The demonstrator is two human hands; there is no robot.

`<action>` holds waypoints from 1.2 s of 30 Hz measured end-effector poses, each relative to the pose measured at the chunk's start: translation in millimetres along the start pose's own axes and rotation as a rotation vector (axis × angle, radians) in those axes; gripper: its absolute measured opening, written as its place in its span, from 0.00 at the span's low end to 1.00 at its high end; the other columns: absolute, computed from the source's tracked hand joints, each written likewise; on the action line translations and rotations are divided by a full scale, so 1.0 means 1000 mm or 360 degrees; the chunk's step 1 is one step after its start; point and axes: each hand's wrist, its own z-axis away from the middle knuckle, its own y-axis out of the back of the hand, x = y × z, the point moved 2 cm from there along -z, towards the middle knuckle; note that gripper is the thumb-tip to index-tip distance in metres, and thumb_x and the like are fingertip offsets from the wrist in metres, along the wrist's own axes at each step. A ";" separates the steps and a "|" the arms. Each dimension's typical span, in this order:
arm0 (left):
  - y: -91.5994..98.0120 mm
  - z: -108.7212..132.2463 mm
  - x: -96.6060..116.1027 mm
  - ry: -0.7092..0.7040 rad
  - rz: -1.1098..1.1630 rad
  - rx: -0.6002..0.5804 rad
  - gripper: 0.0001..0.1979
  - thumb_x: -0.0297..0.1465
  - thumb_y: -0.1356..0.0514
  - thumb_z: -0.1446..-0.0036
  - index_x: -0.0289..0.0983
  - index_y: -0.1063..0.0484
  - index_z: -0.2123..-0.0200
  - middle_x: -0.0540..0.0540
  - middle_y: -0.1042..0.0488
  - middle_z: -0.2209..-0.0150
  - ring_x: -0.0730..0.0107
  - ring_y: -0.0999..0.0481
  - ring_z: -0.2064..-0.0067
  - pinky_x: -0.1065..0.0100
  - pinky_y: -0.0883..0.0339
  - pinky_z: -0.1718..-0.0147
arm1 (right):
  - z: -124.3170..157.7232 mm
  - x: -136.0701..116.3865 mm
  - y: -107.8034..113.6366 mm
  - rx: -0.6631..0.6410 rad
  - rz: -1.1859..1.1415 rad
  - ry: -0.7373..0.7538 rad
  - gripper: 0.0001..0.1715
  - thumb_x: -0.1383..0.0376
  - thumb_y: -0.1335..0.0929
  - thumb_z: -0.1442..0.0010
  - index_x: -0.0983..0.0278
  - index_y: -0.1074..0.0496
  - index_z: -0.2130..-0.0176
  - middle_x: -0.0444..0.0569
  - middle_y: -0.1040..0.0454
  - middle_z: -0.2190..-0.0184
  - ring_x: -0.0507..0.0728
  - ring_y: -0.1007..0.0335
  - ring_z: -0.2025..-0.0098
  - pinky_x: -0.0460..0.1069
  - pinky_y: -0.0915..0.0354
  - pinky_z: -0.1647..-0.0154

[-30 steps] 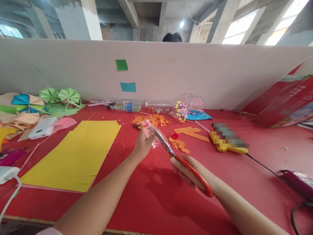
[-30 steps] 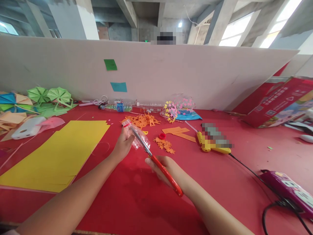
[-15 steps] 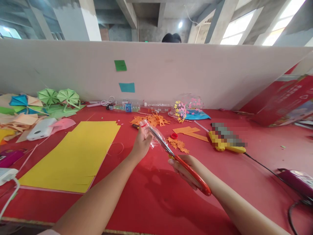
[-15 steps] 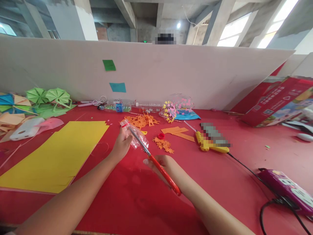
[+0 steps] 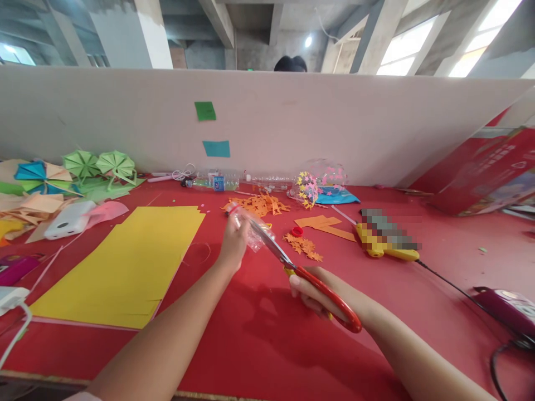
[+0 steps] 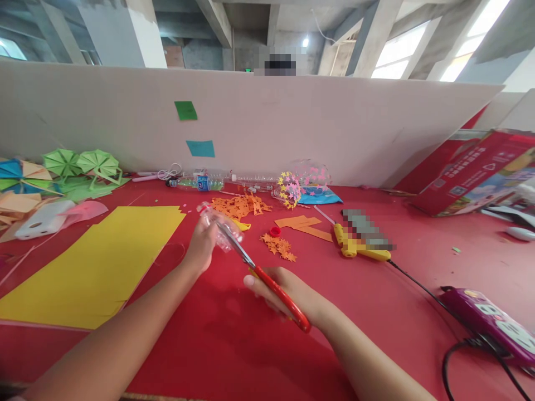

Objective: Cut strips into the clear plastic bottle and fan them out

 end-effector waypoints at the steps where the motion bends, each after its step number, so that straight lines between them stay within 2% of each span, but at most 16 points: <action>1: 0.002 -0.002 0.001 0.0039 0.0071 0.0029 0.15 0.37 0.37 0.51 0.40 0.34 0.61 0.48 0.27 0.67 0.61 0.25 0.60 0.62 0.33 0.61 | 0.000 -0.001 0.000 0.0025 0.0032 0.0020 0.27 0.42 0.35 0.44 0.62 0.40 0.74 0.35 0.43 0.86 0.48 0.46 0.84 0.44 0.48 0.81; 3: 0.004 -0.005 0.004 0.0111 0.0235 0.0071 0.14 0.35 0.36 0.53 0.41 0.35 0.63 0.50 0.28 0.68 0.66 0.26 0.64 0.65 0.32 0.63 | -0.002 -0.001 0.001 0.0202 0.0114 0.0036 0.26 0.45 0.34 0.45 0.61 0.44 0.76 0.35 0.45 0.86 0.48 0.48 0.84 0.44 0.50 0.81; 5: 0.000 -0.001 0.008 0.0256 0.0374 -0.0005 0.13 0.31 0.36 0.55 0.40 0.36 0.66 0.52 0.29 0.69 0.69 0.26 0.66 0.67 0.32 0.66 | -0.005 0.000 0.006 0.0498 0.0170 0.0043 0.26 0.46 0.33 0.47 0.60 0.46 0.77 0.35 0.47 0.87 0.48 0.49 0.84 0.45 0.52 0.81; 7: -0.010 0.009 0.012 0.0370 0.0500 -0.0272 0.13 0.30 0.36 0.55 0.39 0.36 0.66 0.51 0.28 0.70 0.69 0.25 0.66 0.66 0.32 0.63 | -0.008 0.002 0.011 0.0740 0.0164 0.0067 0.24 0.47 0.33 0.49 0.60 0.45 0.76 0.35 0.47 0.87 0.49 0.48 0.84 0.45 0.51 0.80; 9: -0.021 0.021 0.013 0.0517 0.0556 -0.0521 0.13 0.29 0.36 0.55 0.37 0.35 0.66 0.48 0.25 0.68 0.67 0.24 0.65 0.64 0.32 0.61 | -0.011 0.004 0.016 0.0889 0.0141 0.0087 0.21 0.48 0.33 0.51 0.60 0.43 0.75 0.35 0.46 0.87 0.50 0.47 0.83 0.46 0.50 0.80; 14: -0.030 0.040 0.013 0.0763 0.0623 -0.0952 0.13 0.25 0.37 0.56 0.36 0.32 0.64 0.44 0.23 0.64 0.63 0.23 0.61 0.60 0.32 0.56 | -0.017 0.010 0.023 0.1016 0.0093 0.0169 0.14 0.54 0.35 0.55 0.60 0.43 0.74 0.36 0.44 0.84 0.50 0.47 0.82 0.45 0.50 0.79; 16: -0.028 0.040 0.012 0.0826 0.0684 -0.1160 0.14 0.26 0.36 0.56 0.36 0.30 0.62 0.43 0.23 0.60 0.61 0.23 0.57 0.58 0.33 0.54 | -0.019 0.012 0.022 0.1042 0.0114 0.0221 0.12 0.56 0.37 0.55 0.60 0.43 0.75 0.37 0.44 0.83 0.50 0.47 0.81 0.45 0.51 0.80; 18: -0.025 0.039 0.011 0.0868 0.0753 -0.1286 0.16 0.30 0.36 0.53 0.36 0.30 0.59 0.42 0.23 0.57 0.58 0.24 0.54 0.56 0.34 0.52 | -0.019 0.013 0.021 0.1075 0.0174 0.0263 0.11 0.57 0.38 0.55 0.59 0.44 0.75 0.37 0.45 0.82 0.50 0.48 0.81 0.45 0.52 0.80; 22: -0.025 0.035 0.008 0.0904 0.0751 -0.1230 0.14 0.39 0.39 0.46 0.35 0.28 0.62 0.41 0.23 0.60 0.59 0.23 0.57 0.58 0.33 0.53 | -0.017 0.010 0.016 0.1170 0.0402 0.0333 0.13 0.58 0.37 0.54 0.59 0.48 0.78 0.36 0.48 0.83 0.49 0.52 0.79 0.44 0.53 0.80; 27: -0.026 0.035 0.005 0.0980 0.0679 -0.1153 0.10 0.36 0.40 0.45 0.35 0.26 0.63 0.42 0.21 0.63 0.64 0.22 0.61 0.64 0.33 0.57 | -0.015 0.005 0.013 0.1151 0.0595 0.0356 0.13 0.60 0.38 0.53 0.59 0.50 0.78 0.36 0.49 0.83 0.50 0.56 0.78 0.44 0.53 0.80; 33: -0.024 0.034 0.007 0.0923 0.0624 -0.1219 0.11 0.35 0.42 0.46 0.35 0.25 0.63 0.40 0.21 0.61 0.60 0.22 0.59 0.60 0.32 0.56 | -0.016 0.006 0.015 0.1145 0.0561 0.0331 0.13 0.59 0.37 0.52 0.60 0.49 0.77 0.37 0.48 0.83 0.50 0.53 0.78 0.44 0.53 0.79; 36: -0.024 0.035 0.006 0.0896 0.0558 -0.1190 0.12 0.35 0.43 0.45 0.34 0.25 0.63 0.40 0.21 0.62 0.59 0.21 0.59 0.60 0.32 0.56 | -0.016 0.005 0.014 0.1138 0.0616 0.0315 0.13 0.59 0.38 0.52 0.60 0.50 0.77 0.37 0.48 0.83 0.50 0.54 0.78 0.44 0.53 0.79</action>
